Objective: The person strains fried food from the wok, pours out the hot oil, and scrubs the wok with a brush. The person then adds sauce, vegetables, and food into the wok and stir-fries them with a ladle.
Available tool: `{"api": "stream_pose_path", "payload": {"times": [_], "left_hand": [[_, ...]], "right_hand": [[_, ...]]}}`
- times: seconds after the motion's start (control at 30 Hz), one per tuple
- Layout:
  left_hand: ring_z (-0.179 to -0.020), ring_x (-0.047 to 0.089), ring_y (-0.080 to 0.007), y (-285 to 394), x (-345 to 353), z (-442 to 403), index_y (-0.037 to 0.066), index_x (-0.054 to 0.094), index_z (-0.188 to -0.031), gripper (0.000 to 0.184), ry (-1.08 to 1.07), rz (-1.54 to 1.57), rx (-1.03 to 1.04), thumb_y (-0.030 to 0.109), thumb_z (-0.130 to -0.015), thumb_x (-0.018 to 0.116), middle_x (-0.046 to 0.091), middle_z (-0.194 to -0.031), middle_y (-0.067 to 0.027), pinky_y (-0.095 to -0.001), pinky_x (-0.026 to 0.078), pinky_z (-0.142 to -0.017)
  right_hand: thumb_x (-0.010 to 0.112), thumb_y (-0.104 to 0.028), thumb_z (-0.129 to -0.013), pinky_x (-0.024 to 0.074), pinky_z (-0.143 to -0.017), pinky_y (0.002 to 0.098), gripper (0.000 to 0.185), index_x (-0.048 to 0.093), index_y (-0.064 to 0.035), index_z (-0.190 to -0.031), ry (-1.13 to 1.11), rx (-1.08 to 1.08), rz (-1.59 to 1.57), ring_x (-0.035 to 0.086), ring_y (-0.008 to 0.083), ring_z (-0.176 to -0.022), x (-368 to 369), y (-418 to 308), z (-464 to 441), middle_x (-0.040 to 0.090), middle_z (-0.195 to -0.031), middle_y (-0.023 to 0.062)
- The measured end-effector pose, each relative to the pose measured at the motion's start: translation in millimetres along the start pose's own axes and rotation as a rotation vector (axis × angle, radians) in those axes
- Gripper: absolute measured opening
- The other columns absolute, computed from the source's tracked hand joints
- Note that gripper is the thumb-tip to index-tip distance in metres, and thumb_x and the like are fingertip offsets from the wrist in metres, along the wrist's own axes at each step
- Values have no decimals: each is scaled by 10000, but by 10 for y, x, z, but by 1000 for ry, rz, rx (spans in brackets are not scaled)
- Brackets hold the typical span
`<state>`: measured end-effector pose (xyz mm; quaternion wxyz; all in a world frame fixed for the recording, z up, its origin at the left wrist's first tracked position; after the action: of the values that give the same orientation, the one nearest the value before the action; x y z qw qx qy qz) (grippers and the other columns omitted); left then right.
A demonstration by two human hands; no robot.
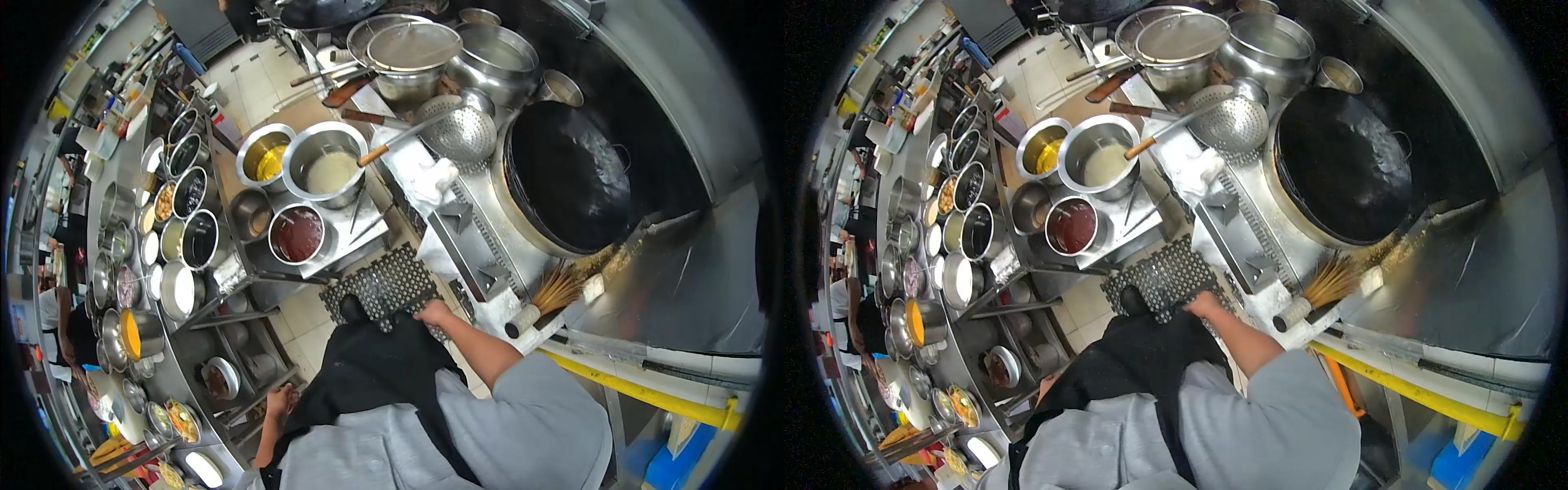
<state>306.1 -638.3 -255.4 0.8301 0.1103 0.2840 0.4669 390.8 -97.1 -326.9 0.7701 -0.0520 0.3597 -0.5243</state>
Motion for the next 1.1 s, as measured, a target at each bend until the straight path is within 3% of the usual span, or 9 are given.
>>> {"api": "stream_pose_path", "payload": {"times": [0.03, 0.13, 0.17, 0.3, 0.43, 0.5, 0.7, 0.9, 1.1], "left_hand": [[-548, 589, -177, 832, 155, 561, 22, 563, -899, 237, 42, -64, -5, 257, -894, 594, 607, -649, -68, -292, 440, -472], [-574, 608, -185, 977, 166, -41, 8, 549, -903, 217, -71, 154, -17, 215, -872, 608, 612, -716, -101, -307, 470, -483], [-574, 608, -185, 1083, 203, -155, 8, 549, -903, 217, -75, 165, -10, 215, -872, 608, 612, -716, -101, -307, 470, -483], [-619, 621, -178, 1854, 293, -339, 7, 554, -902, 197, -185, 118, 150, 192, -866, 611, 623, -791, -92, -295, 485, -531], [-710, 630, -160, 2271, 227, -233, 19, 570, -907, 190, -296, 105, 263, 200, -868, 614, 635, -825, -64, -282, 500, -617], [-712, 631, -161, 2258, 128, -361, 21, 578, -901, 190, -323, 131, 217, 204, -866, 618, 635, -821, -61, -284, 502, -618], [-700, 627, -163, 1937, -199, -961, 34, 595, -876, 209, -421, 6, 98, 238, -855, 638, 639, -798, -51, -293, 506, -610], [-672, 618, -172, 1671, -354, -1271, 15, 602, -833, 236, -429, -181, 25, 248, -836, 639, 636, -786, -62, -319, 507, -590], [-649, 613, -170, 1391, -321, -1563, 32, 612, -840, 226, -482, -48, -56, 256, -838, 641, 634, -770, -61, -314, 500, -569]], "right_hand": [[769, -364, -681, 450, -930, 322, 650, 593, 56, -1146, 80, -89, -247, 571, 280, -1108, 43, -238, -252, 566, -1228, 200], [710, -312, -784, 460, -812, 395, 829, 278, 11, -1415, -30, -199, -1169, 537, 234, -1088, -672, -1658, -275, 496, -1313, 172], [700, -329, -796, 445, -881, 390, 852, 245, 10, -1432, -235, -315, -1355, 456, 260, -1219, -856, -1946, -658, 352, -1437, 183], [680, -407, -780, 480, -811, 379, 673, 426, 11, -1242, 28, -27, -1890, 564, 259, -986, -1935, -2601, -1301, 549, -1153, 151], [680, -367, -778, 520, -606, 394, 479, 481, 15, -986, -41, -22, -2023, 569, 262, -647, -2775, -2742, -1353, 540, -765, 109], [625, -226, -829, 480, -527, 351, 256, 481, -21, -884, 517, -140, -1672, 501, 197, -557, -3240, -2619, -1262, 511, -709, 78], [600, -59, -832, 389, -431, 257, 179, 465, -25, -944, 993, -368, -1264, 466, 104, -550, -2668, -2832, -37, 483, -731, 39], [549, -70, -872, 359, -354, 256, 144, 441, -66, -967, 327, -381, -1184, 379, 112, -376, -1219, -3466, 1644, 409, -582, 8], [564, -62, -883, 382, -361, 242, 230, 514, 3, -1098, 115, -466, -750, 473, 104, -410, -1116, -4418, 978, 515, -599, 31]]}}
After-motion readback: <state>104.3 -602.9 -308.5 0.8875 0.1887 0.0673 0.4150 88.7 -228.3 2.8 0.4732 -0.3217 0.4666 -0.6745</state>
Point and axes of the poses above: each hand's wrist, its own z-axis away from the middle knuckle, its own x-axis out of the palm, y = z × x, the point moved 4 cm from there along -z, towards the middle knuckle
